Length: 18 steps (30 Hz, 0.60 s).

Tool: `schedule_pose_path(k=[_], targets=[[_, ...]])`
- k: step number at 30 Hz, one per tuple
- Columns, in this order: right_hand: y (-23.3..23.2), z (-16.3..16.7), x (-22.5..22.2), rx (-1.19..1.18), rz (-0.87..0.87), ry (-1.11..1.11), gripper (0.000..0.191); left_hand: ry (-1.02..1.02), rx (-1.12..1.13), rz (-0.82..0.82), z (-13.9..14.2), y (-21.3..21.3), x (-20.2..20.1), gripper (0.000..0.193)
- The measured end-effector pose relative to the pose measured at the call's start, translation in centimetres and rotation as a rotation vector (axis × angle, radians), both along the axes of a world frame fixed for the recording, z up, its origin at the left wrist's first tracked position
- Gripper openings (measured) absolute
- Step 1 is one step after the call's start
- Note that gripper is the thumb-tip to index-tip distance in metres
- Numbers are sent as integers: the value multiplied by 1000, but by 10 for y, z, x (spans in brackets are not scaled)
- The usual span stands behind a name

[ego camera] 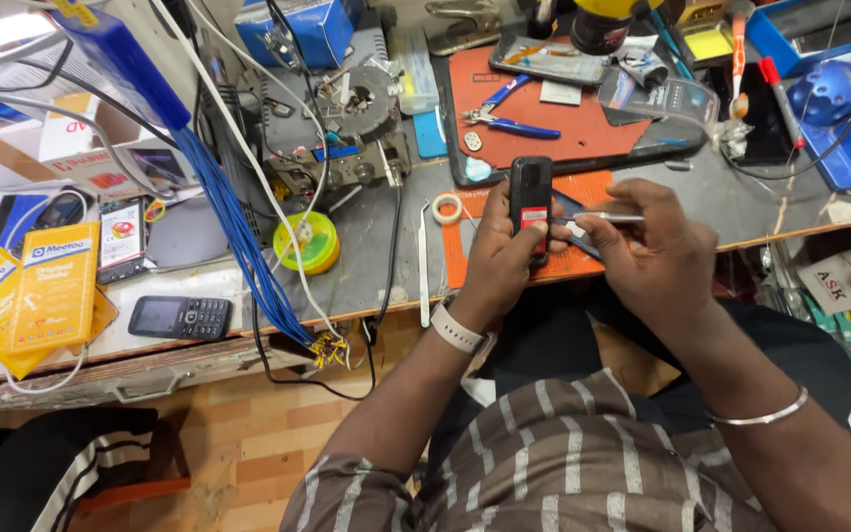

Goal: The person repairs a feature phone at a workbench. They pry open the phone's back cover, remove the battery, unscrew and lift the mainboard, work on the board with a soldering iron and tweezers, then reassemble the phone, insert the battery, close it, and press buttons to test the device.

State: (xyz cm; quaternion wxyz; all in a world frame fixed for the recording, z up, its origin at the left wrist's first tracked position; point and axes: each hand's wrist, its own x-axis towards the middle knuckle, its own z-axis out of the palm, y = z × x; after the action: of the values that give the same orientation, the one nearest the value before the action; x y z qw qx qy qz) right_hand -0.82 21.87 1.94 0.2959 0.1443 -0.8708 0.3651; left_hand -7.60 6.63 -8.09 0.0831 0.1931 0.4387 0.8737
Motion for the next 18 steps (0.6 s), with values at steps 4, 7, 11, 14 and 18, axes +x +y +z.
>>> schedule_pose_path(k=[4,7,11,14,18], targets=[[-1,0,-3,-92,198,116,45,-21,64,-18,0,1,-6,48],[-2,-5,-4,-123,161,-7,36,-77,79,-8,0,1,-2,41],[-3,-6,-7,-130,163,29,41,-76,100,22,3,2,-2,35],[-8,4,-1,-193,176,-36,36,-97,105,21,5,3,-2,31],[-15,38,-7,-181,159,54,30,-157,114,76,10,9,-1,39]])
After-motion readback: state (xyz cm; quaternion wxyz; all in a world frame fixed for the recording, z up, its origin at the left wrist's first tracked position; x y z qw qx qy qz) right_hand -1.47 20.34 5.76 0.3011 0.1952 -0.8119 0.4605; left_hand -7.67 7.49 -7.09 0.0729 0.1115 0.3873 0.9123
